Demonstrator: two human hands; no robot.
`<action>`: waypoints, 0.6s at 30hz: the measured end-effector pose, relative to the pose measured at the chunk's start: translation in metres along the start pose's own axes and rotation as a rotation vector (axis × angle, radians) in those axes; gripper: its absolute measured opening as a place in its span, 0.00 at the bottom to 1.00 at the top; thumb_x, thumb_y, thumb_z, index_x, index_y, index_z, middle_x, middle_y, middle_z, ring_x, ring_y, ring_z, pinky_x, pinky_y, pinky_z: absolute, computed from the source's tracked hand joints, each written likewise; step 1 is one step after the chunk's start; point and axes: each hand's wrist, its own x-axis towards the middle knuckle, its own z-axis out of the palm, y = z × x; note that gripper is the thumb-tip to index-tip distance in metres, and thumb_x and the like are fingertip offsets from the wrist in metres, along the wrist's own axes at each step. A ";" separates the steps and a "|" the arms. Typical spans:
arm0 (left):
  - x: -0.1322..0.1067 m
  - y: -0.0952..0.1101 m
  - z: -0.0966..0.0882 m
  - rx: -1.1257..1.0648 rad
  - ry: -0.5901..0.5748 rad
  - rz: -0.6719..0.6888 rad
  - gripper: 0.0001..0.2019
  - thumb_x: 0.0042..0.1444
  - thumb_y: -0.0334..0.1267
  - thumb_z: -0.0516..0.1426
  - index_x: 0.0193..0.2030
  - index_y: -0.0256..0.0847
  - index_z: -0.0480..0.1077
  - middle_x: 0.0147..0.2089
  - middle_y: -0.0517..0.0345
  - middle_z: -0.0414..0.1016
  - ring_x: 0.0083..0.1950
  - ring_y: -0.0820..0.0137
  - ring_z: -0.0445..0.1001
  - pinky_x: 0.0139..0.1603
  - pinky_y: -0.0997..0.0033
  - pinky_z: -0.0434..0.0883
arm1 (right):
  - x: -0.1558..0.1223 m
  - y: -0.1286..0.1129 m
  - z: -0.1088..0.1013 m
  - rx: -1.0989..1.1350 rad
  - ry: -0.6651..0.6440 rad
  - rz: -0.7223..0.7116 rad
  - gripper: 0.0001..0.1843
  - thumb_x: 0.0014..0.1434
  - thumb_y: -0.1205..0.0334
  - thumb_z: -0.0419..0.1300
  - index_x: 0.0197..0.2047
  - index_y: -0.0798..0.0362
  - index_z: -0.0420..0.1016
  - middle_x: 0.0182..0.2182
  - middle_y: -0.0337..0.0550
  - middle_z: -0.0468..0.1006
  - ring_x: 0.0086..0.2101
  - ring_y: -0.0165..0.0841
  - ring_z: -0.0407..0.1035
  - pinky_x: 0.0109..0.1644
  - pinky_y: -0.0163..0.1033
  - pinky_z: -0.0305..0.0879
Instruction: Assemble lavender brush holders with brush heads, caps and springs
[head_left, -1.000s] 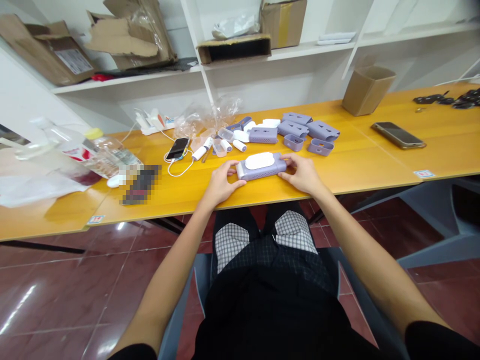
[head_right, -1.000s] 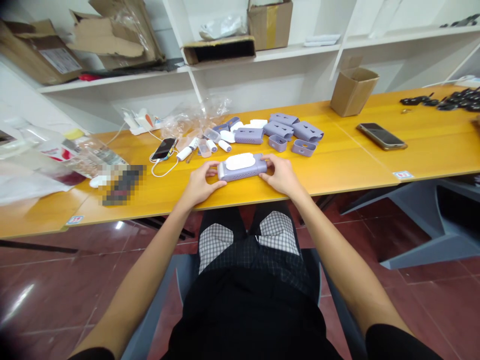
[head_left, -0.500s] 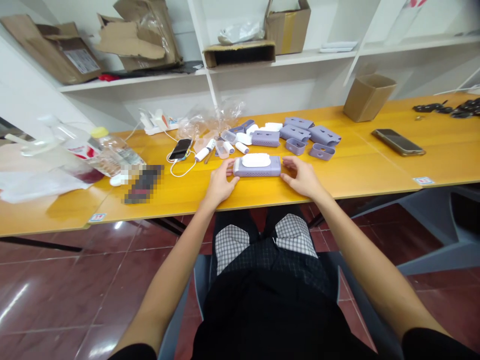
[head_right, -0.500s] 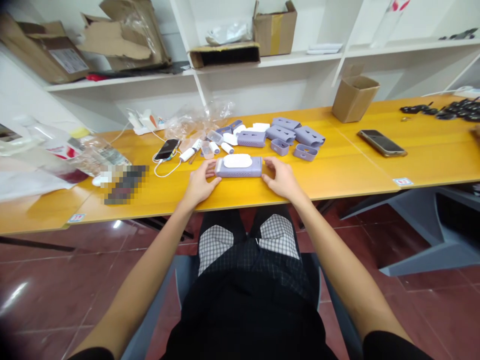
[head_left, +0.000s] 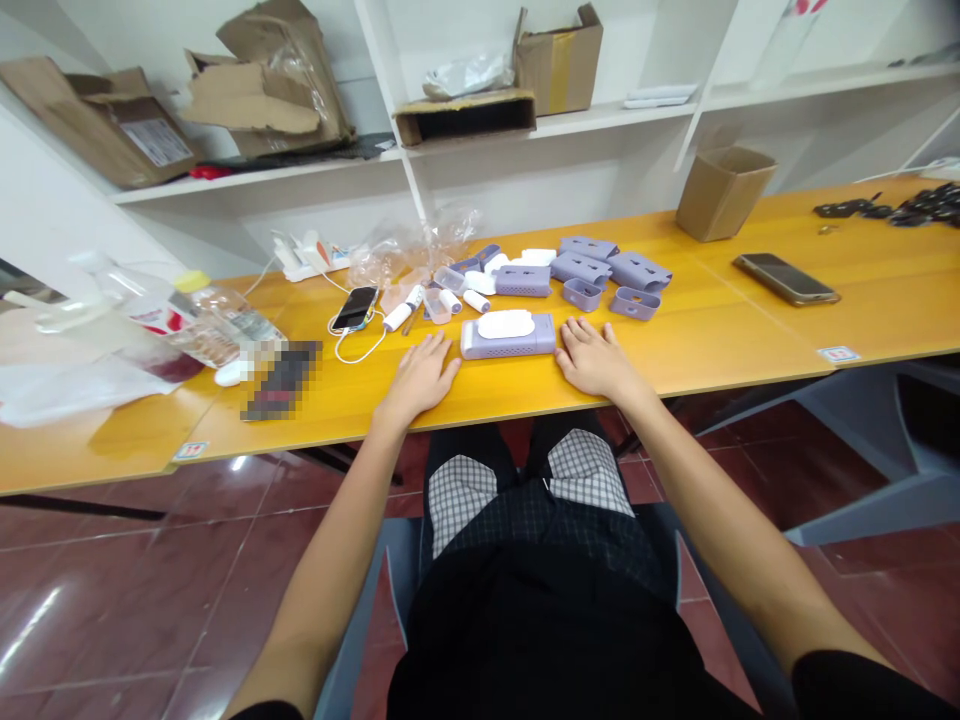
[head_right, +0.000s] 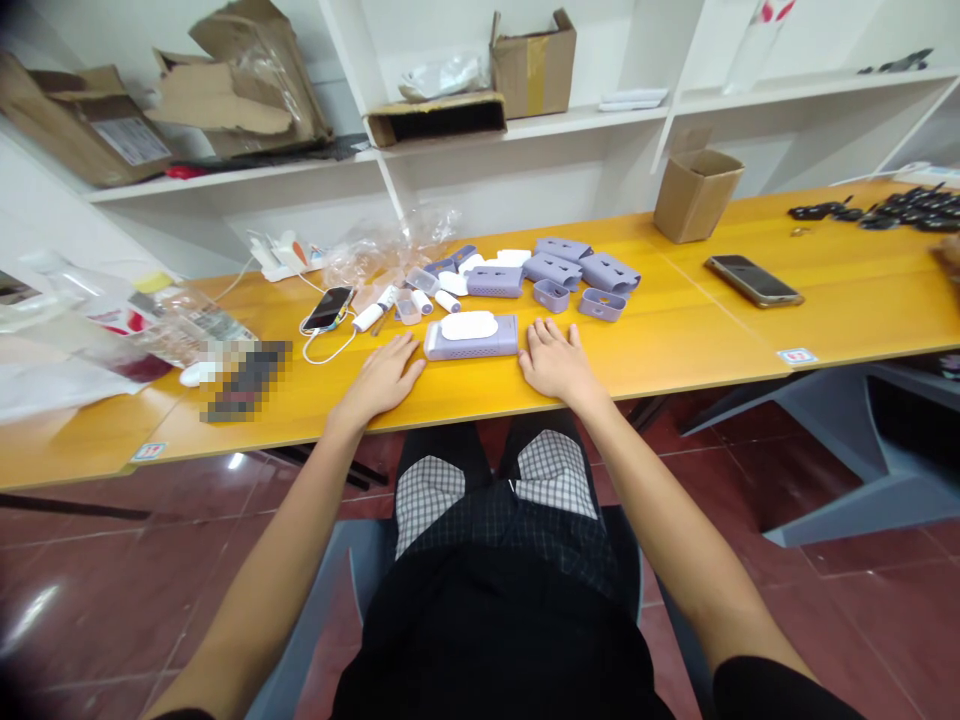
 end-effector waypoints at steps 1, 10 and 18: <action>0.000 0.000 0.001 0.006 -0.020 -0.002 0.31 0.74 0.51 0.48 0.76 0.35 0.63 0.81 0.36 0.56 0.83 0.44 0.54 0.81 0.32 0.51 | 0.001 0.001 0.000 0.001 -0.017 0.006 0.37 0.74 0.49 0.43 0.78 0.61 0.60 0.78 0.62 0.57 0.77 0.58 0.48 0.78 0.77 0.41; 0.001 -0.002 0.006 -0.003 -0.034 0.014 0.32 0.75 0.52 0.47 0.79 0.38 0.59 0.82 0.37 0.54 0.84 0.45 0.50 0.81 0.32 0.47 | 0.004 0.011 0.010 0.035 0.016 -0.005 0.37 0.74 0.46 0.44 0.79 0.55 0.60 0.78 0.56 0.59 0.77 0.56 0.49 0.79 0.75 0.42; 0.001 0.004 0.001 -0.001 -0.068 -0.006 0.33 0.74 0.52 0.46 0.79 0.36 0.58 0.83 0.37 0.52 0.85 0.45 0.48 0.82 0.33 0.46 | 0.002 0.008 0.006 0.003 -0.006 0.003 0.37 0.74 0.47 0.43 0.79 0.57 0.60 0.78 0.57 0.57 0.78 0.56 0.48 0.79 0.75 0.42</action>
